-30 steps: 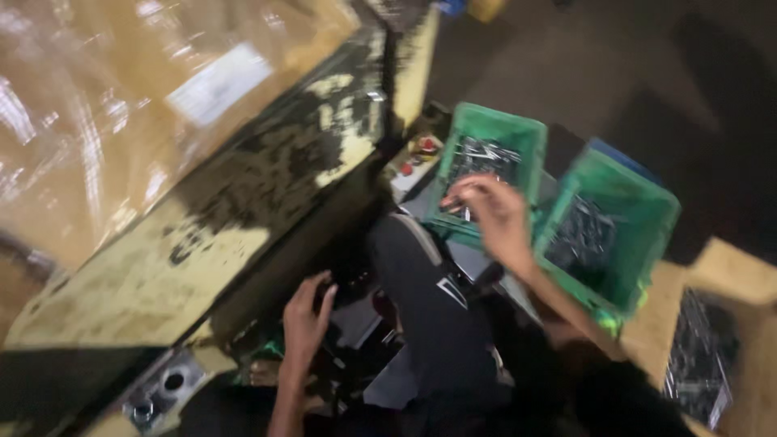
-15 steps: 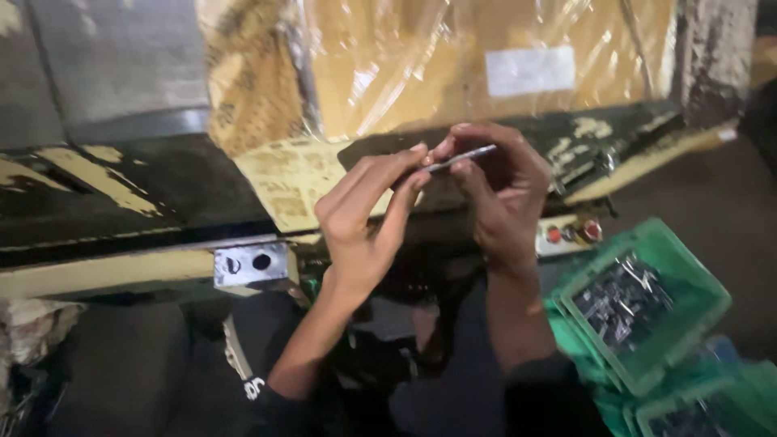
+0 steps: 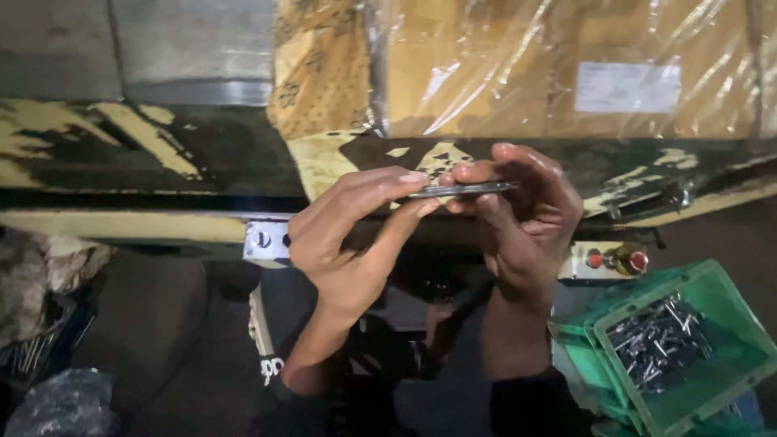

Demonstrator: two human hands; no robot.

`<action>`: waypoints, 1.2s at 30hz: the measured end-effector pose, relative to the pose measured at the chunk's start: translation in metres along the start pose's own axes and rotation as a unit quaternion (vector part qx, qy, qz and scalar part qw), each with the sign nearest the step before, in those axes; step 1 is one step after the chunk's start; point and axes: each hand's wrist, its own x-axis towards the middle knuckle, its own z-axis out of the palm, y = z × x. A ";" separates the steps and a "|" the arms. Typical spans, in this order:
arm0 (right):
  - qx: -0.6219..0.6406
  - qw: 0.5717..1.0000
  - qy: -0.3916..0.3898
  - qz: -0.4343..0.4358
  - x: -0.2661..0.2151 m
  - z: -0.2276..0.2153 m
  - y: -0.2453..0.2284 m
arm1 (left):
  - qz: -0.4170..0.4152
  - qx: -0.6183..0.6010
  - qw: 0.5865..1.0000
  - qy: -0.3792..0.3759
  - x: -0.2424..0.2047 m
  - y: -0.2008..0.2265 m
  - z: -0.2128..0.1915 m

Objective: The person sits on the floor and repeatedly picks up metal rods from green bins, inserts them into a machine, and retrieves the processed rods. The person handles the rods one at a time, placing them into the machine and then collecting the output.

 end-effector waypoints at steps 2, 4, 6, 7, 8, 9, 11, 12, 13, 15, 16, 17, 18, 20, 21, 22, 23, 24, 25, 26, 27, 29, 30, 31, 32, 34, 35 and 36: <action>-0.015 1.000 0.002 -0.012 -0.002 0.004 0.001 | -0.004 -0.010 1.000 0.006 -0.001 0.001 -0.003; -0.037 0.999 -0.002 -0.022 -0.005 0.006 0.001 | -0.005 -0.022 1.000 0.007 -0.002 0.002 -0.007; -0.059 0.998 -0.008 -0.027 -0.007 0.006 0.002 | -0.002 -0.036 0.999 0.000 -0.002 0.002 -0.010; -0.068 0.997 -0.008 -0.030 -0.008 0.006 0.001 | -0.007 -0.037 0.999 -0.003 -0.002 0.003 -0.011; -0.068 0.997 -0.009 -0.029 -0.008 0.005 0.000 | -0.012 -0.038 0.999 -0.005 -0.002 0.003 -0.012; -0.070 0.997 -0.006 -0.028 -0.009 0.003 -0.002 | -0.019 -0.041 0.999 -0.010 -0.001 0.004 -0.011; -0.085 0.996 0.000 -0.027 -0.011 0.001 -0.004 | -0.028 -0.038 0.999 -0.017 0.000 0.005 -0.011; -0.086 0.996 0.000 -0.029 -0.011 0.000 -0.005 | -0.034 -0.036 0.999 -0.020 0.000 0.005 -0.011; -0.085 0.996 -0.001 -0.024 -0.013 -0.001 -0.006 | -0.037 -0.039 0.998 -0.027 -0.001 0.006 -0.013; -0.064 0.997 -0.012 -0.028 -0.016 -0.004 -0.005 | -0.039 -0.047 0.997 -0.039 -0.003 0.005 -0.015; -0.050 0.998 -0.019 -0.033 -0.016 -0.007 -0.004 | -0.039 -0.053 0.997 -0.043 -0.003 0.004 -0.017; -0.032 0.998 -0.026 -0.039 -0.019 -0.010 -0.003 | -0.041 -0.064 0.996 -0.047 -0.005 0.004 -0.017; -0.026 0.997 -0.040 -0.052 -0.018 -0.015 0.002 | -0.039 -0.070 0.995 -0.054 -0.005 0.003 -0.019; -0.014 0.995 -0.065 -0.074 -0.020 -0.029 0.009 | -0.036 -0.079 0.994 -0.067 -0.009 0.004 -0.022; -0.005 0.994 -0.082 -0.074 -0.023 -0.038 0.011 | -0.031 -0.091 0.993 -0.073 -0.010 0.002 -0.022; 0.025 0.992 -0.105 -0.063 -0.024 -0.049 0.015 | -0.027 -0.102 0.991 -0.079 -0.012 -0.001 -0.023; 0.056 0.989 -0.129 -0.039 -0.028 -0.063 0.017 | -0.025 -0.105 0.989 -0.102 -0.017 -0.005 -0.027; 0.095 0.983 -0.156 -0.008 -0.031 -0.076 0.019 | -0.024 -0.109 0.986 -0.125 -0.021 -0.007 -0.031; 0.138 0.970 -0.197 0.026 -0.028 -0.087 0.019 | -0.009 -0.098 0.980 -0.172 -0.019 -0.005 -0.044; 0.181 0.952 -0.241 0.064 -0.022 -0.098 0.018 | 0.012 -0.113 0.977 -0.182 -0.018 -0.005 -0.045; 0.221 0.928 -0.283 0.100 -0.018 -0.110 0.021 | 0.038 -0.129 0.971 -0.196 -0.016 -0.010 -0.046; 0.267 0.874 -0.370 0.167 -0.005 -0.131 0.027 | 0.086 -0.180 0.968 -0.152 -0.019 -0.018 -0.035; 0.281 0.843 -0.414 0.199 0.003 -0.139 0.029 | 0.101 -0.192 0.967 -0.132 -0.021 -0.019 -0.032; 0.284 0.814 -0.451 0.231 0.008 -0.144 0.027 | 0.097 -0.175 0.973 -0.117 -0.026 -0.014 -0.032; 0.285 0.783 -0.486 0.265 0.016 -0.147 0.024 | 0.083 -0.154 0.979 -0.102 -0.033 -0.007 -0.033; 0.256 0.743 -0.548 0.286 0.026 -0.138 0.024 | 0.045 -0.106 0.990 -0.076 -0.046 0.009 -0.035; 0.236 0.735 -0.567 0.286 0.032 -0.130 0.022 | 0.030 -0.080 0.994 -0.067 -0.049 0.014 -0.037; 0.197 0.752 -0.583 0.235 0.035 -0.118 0.022 | 0.014 -0.055 0.997 -0.059 -0.051 0.019 -0.038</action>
